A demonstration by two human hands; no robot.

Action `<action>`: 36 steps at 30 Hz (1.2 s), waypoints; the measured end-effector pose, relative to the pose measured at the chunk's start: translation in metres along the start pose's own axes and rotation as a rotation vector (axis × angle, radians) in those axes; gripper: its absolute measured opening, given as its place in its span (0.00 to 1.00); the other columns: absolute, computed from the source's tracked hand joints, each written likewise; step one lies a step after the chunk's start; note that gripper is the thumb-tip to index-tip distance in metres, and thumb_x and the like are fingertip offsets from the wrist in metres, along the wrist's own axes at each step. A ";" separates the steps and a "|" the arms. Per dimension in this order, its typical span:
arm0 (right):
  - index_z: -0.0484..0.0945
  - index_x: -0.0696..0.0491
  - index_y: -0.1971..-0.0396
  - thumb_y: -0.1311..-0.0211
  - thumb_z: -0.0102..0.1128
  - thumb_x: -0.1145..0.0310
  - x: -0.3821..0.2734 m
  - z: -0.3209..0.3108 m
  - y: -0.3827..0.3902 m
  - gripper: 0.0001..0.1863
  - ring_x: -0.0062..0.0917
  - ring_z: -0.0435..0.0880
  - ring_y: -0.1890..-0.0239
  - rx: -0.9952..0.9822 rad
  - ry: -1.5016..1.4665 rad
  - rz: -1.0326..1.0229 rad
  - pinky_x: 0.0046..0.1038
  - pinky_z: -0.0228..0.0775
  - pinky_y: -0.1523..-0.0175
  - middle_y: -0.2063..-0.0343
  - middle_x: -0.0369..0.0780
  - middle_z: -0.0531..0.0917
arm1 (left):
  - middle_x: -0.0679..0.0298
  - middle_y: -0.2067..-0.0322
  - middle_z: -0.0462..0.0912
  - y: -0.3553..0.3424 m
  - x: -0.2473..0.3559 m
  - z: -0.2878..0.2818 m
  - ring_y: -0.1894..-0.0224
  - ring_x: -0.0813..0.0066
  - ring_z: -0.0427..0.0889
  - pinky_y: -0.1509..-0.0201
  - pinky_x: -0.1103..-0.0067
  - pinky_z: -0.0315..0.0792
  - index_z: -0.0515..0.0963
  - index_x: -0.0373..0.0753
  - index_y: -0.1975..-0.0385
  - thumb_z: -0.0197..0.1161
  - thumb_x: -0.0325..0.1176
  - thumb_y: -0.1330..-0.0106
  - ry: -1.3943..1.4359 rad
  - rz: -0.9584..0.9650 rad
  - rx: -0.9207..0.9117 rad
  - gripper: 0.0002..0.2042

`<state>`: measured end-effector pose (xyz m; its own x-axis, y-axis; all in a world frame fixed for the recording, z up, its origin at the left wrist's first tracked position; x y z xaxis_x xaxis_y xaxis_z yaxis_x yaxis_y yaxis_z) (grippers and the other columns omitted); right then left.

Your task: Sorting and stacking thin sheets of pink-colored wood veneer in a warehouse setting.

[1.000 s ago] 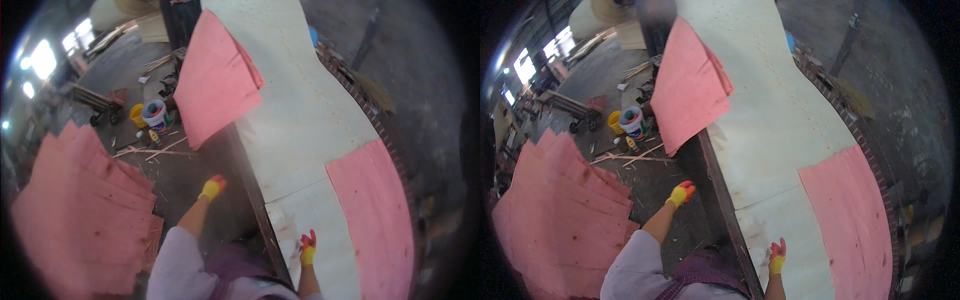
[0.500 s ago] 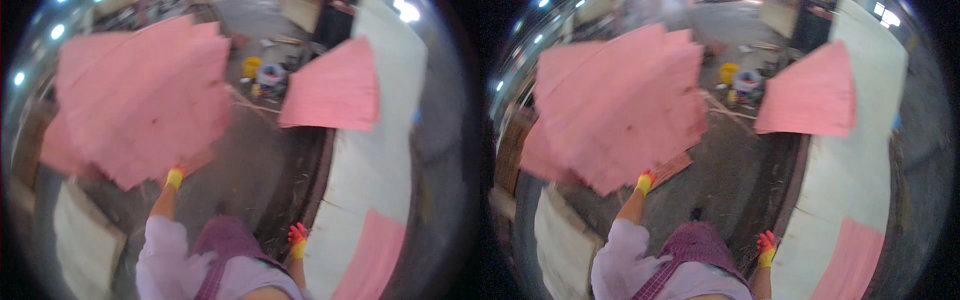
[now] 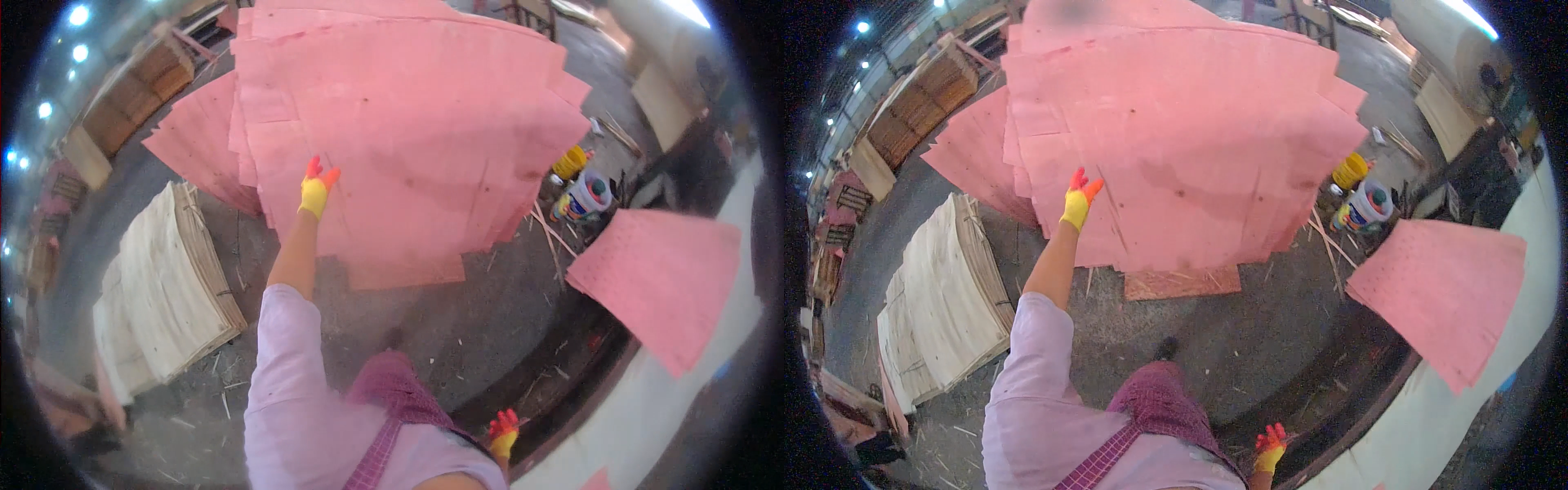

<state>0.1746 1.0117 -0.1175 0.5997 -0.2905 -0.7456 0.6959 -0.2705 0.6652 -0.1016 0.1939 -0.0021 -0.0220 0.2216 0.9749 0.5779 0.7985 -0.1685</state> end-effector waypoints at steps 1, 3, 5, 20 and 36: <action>0.69 0.48 0.49 0.46 0.60 0.65 -0.005 0.009 0.000 0.22 0.21 0.77 0.81 -0.006 0.011 -0.001 0.19 0.63 0.83 0.63 0.36 0.81 | 0.52 0.50 0.70 -0.028 0.012 -0.001 0.51 0.71 0.71 0.50 0.75 0.69 0.60 0.40 0.39 0.73 0.36 0.52 -0.035 -0.001 0.021 0.39; 0.70 0.47 0.50 0.46 0.60 0.67 -0.015 0.029 0.003 0.22 0.21 0.76 0.83 0.029 -0.019 0.090 0.19 0.62 0.84 0.64 0.36 0.81 | 0.52 0.48 0.69 -0.080 0.035 -0.003 0.50 0.69 0.71 0.49 0.75 0.68 0.59 0.40 0.39 0.73 0.38 0.53 -0.063 -0.005 0.041 0.40; 0.70 0.46 0.51 0.45 0.58 0.66 -0.033 0.056 0.011 0.20 0.21 0.76 0.83 0.059 -0.022 0.079 0.19 0.61 0.84 0.65 0.35 0.81 | 0.52 0.46 0.68 -0.124 0.050 -0.006 0.48 0.68 0.70 0.47 0.74 0.67 0.58 0.40 0.38 0.74 0.39 0.54 -0.086 0.032 0.114 0.42; 0.71 0.50 0.54 0.41 0.41 0.36 -0.061 0.045 0.038 0.32 0.26 0.75 0.83 0.190 0.112 0.006 0.24 0.64 0.81 0.68 0.38 0.81 | 0.65 0.69 0.77 -0.289 -0.093 -0.017 0.64 0.76 0.75 0.59 0.81 0.70 0.69 0.39 0.64 0.79 0.38 0.63 0.055 -0.024 0.295 0.29; 0.72 0.52 0.51 0.39 0.47 0.49 -0.112 0.208 -0.020 0.24 0.25 0.79 0.78 -0.225 0.162 -0.003 0.22 0.66 0.77 0.65 0.38 0.82 | 0.52 0.70 0.81 -0.185 -0.017 -0.001 0.67 0.67 0.78 0.62 0.72 0.71 0.76 0.30 0.69 0.67 0.46 0.47 -0.131 -0.072 -0.101 0.21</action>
<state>0.0112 0.8588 -0.0393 0.6405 -0.1350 -0.7560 0.7570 -0.0552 0.6511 -0.2070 0.0421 0.0130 -0.1688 0.2420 0.9555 0.6498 0.7562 -0.0767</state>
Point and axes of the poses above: each hand's wrist, its own y-axis away from the middle knuckle, its own z-axis out of the palm, x = y × z, the point moved 4 cm from there along -y, towards the middle knuckle
